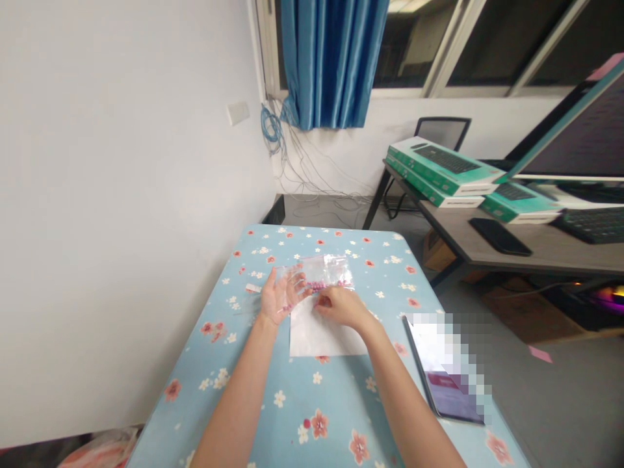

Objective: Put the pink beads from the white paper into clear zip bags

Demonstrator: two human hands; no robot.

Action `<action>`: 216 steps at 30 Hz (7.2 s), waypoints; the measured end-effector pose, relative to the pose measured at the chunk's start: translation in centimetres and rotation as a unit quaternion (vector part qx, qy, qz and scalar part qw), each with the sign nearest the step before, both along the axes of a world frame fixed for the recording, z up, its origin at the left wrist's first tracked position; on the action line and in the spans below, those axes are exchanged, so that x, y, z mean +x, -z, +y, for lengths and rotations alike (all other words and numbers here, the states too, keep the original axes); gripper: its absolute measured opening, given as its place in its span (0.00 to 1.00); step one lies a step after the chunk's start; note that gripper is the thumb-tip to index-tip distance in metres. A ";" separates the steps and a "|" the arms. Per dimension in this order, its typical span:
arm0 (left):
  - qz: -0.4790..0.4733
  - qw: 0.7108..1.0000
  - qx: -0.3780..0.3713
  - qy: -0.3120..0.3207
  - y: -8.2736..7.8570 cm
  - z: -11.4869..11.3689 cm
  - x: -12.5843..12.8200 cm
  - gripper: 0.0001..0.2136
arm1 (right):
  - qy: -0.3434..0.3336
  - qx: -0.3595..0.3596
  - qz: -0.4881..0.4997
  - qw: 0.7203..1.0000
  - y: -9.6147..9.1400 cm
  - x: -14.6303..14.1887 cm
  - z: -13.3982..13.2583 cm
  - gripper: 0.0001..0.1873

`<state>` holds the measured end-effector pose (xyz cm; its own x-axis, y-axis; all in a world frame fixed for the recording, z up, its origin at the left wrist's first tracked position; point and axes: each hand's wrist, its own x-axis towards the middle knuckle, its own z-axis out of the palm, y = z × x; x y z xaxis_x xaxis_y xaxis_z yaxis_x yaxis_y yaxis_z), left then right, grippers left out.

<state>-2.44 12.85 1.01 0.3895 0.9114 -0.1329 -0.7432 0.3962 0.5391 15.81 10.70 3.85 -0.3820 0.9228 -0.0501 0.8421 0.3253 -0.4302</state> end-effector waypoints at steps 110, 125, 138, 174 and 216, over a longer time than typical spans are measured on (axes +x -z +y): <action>-0.061 0.998 -0.020 0.014 0.7 0.4 0.0 0.30 | 0.021 -0.031 0.051 0.998 2.2 3.1 1.2 0.06; -0.048 0.997 -0.022 0.057 -0.2 -0.1 0.3 0.33 | 0.015 -0.044 0.157 0.987 0.8 2.7 1.0 0.06; 0.011 0.987 0.050 0.155 0.0 -0.8 0.4 0.35 | 0.057 0.110 0.282 0.951 -3.0 0.5 -0.1 0.08; -0.049 0.999 0.005 0.008 0.6 0.3 0.1 0.31 | 0.005 -0.034 0.052 0.998 1.5 2.7 1.0 0.06; 0.058 0.975 0.093 0.191 1.2 -0.9 0.4 0.27 | 0.012 0.144 0.250 0.957 -3.4 -0.9 -0.9 0.08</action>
<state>-1.99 11.96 -0.23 0.6980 0.7148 -0.0427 -0.4898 0.5200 0.6997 14.90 9.82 7.26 -0.2711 0.8796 0.3910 0.5628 0.4744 -0.6769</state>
